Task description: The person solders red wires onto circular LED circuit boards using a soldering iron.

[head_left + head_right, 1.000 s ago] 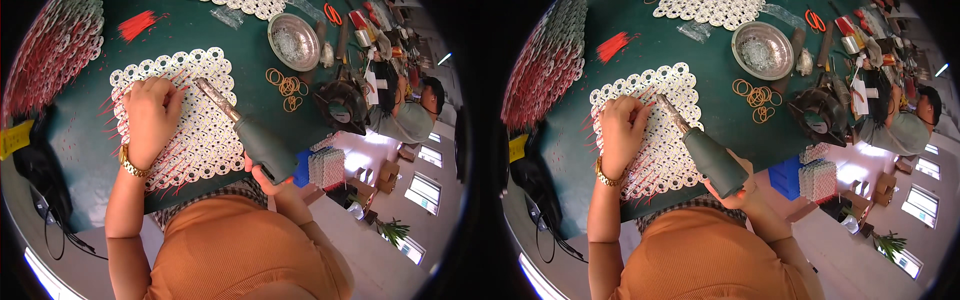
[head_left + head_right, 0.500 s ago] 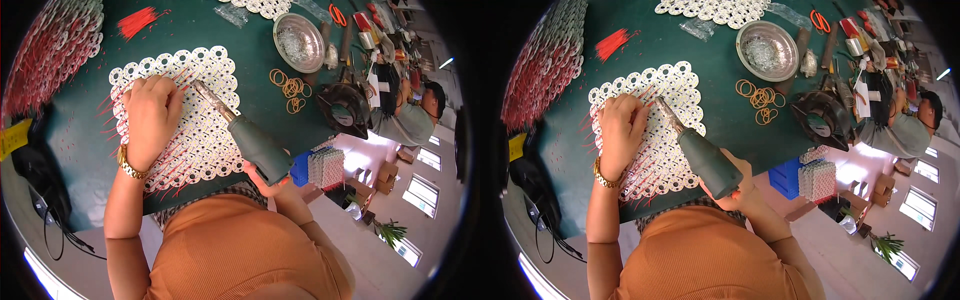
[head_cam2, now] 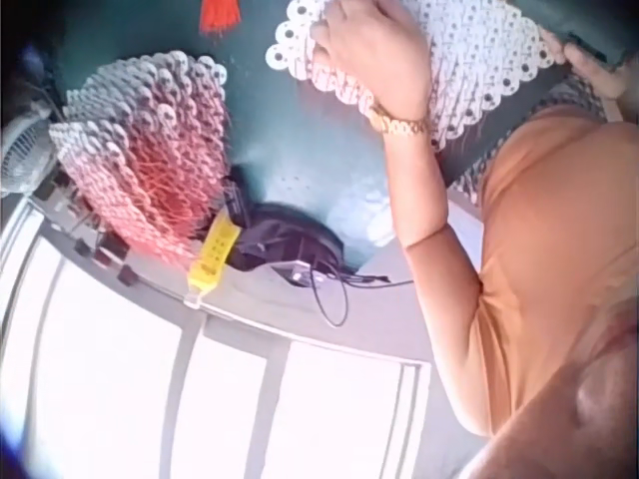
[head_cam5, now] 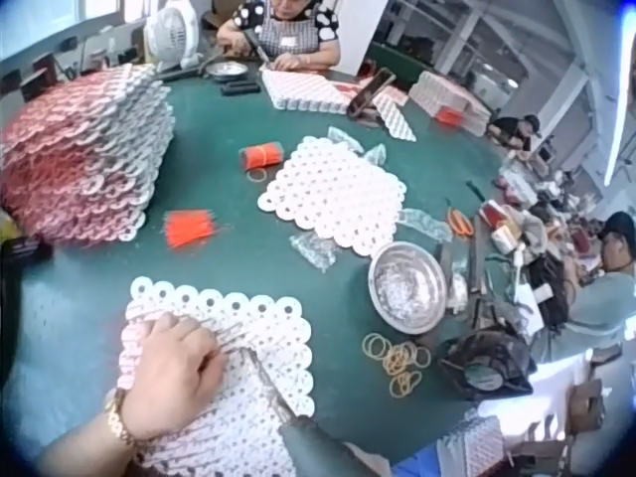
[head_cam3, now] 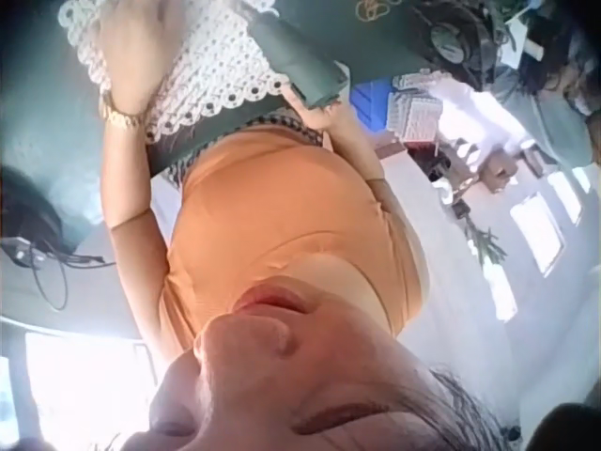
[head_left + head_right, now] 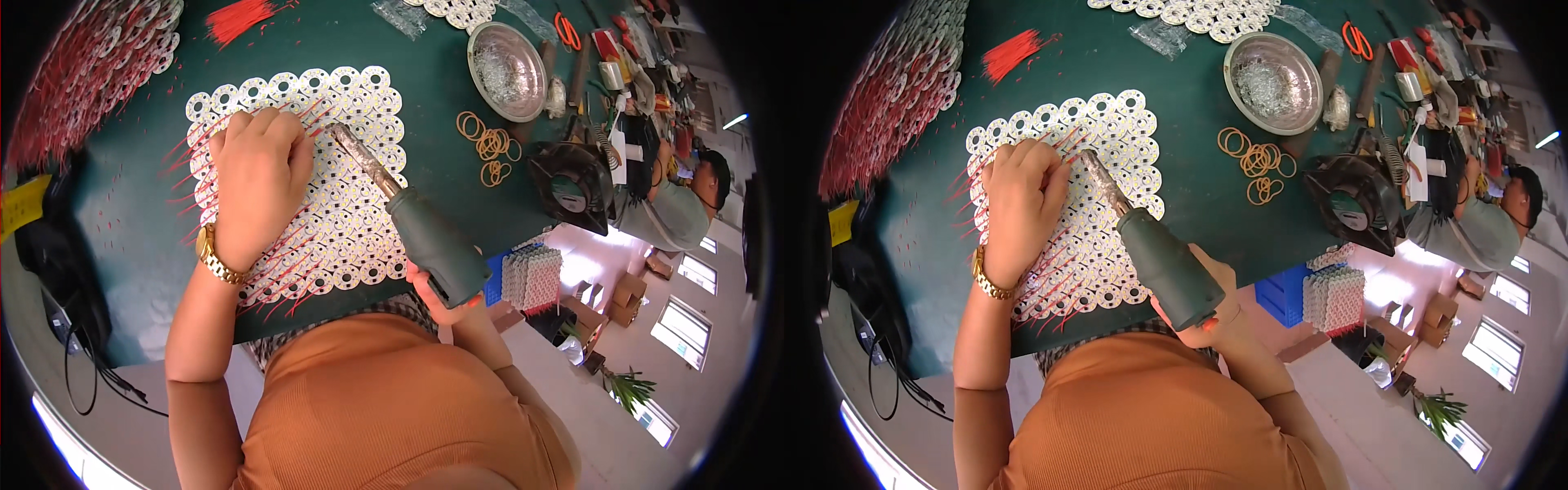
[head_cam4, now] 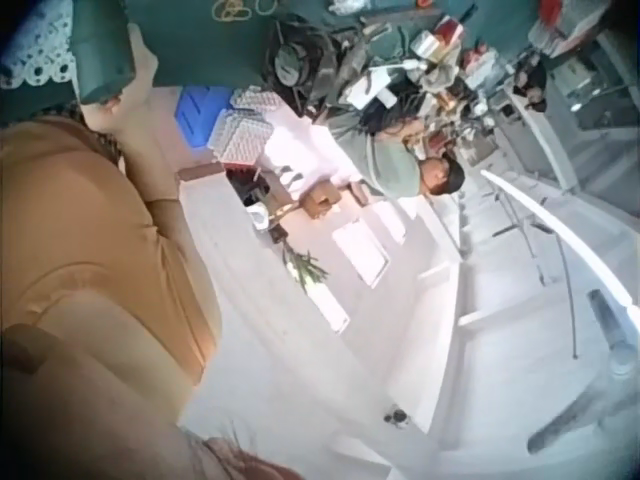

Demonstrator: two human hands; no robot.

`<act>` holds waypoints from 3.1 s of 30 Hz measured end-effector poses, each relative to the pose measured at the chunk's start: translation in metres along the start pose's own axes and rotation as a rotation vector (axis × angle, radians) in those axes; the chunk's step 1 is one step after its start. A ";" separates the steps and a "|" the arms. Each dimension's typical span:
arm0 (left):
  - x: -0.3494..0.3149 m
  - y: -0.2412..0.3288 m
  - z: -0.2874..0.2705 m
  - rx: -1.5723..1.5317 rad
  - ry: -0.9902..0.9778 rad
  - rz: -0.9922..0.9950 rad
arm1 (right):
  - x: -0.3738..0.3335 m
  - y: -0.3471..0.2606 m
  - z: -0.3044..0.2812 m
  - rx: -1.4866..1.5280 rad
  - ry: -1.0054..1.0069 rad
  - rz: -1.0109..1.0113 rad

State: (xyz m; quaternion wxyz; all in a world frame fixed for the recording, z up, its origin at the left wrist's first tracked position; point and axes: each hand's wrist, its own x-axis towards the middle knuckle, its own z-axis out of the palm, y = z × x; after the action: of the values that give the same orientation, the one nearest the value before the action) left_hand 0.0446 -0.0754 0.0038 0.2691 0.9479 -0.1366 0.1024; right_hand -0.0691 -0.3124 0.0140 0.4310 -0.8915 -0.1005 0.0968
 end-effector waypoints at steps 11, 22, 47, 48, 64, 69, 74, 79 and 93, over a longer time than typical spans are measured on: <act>0.000 0.001 -0.001 0.001 0.012 0.019 | -0.007 0.016 -0.003 0.101 0.044 -0.100; 0.004 0.006 -0.028 -0.241 0.154 -0.105 | -0.023 0.017 -0.002 0.372 0.032 0.123; -0.008 0.014 0.001 -0.218 -0.004 -0.174 | -0.012 0.006 -0.003 -0.028 0.056 -0.036; -0.008 0.014 0.001 -0.218 -0.005 -0.177 | -0.010 0.002 -0.004 0.027 0.073 -0.006; -0.009 0.014 0.003 -0.207 0.023 -0.168 | -0.018 0.016 0.000 0.273 -0.027 0.112; -0.008 0.017 0.000 -0.182 0.013 -0.149 | -0.032 0.059 0.011 0.220 -0.001 -0.164; -0.009 0.012 0.001 -0.217 0.022 -0.120 | -0.033 0.020 0.004 0.172 0.045 0.030; -0.008 0.004 -0.007 -0.377 -0.073 -0.215 | -0.033 0.012 0.006 0.132 0.084 -0.120; -0.006 0.000 -0.012 -0.222 -0.175 0.025 | -0.057 0.030 0.023 0.526 -0.150 0.516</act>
State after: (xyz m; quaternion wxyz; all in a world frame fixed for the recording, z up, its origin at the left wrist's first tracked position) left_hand 0.0380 -0.0680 0.0121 0.3583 0.9158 -0.1816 0.0071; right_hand -0.1272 -0.3290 -0.0189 0.5980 -0.7369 0.1241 0.2898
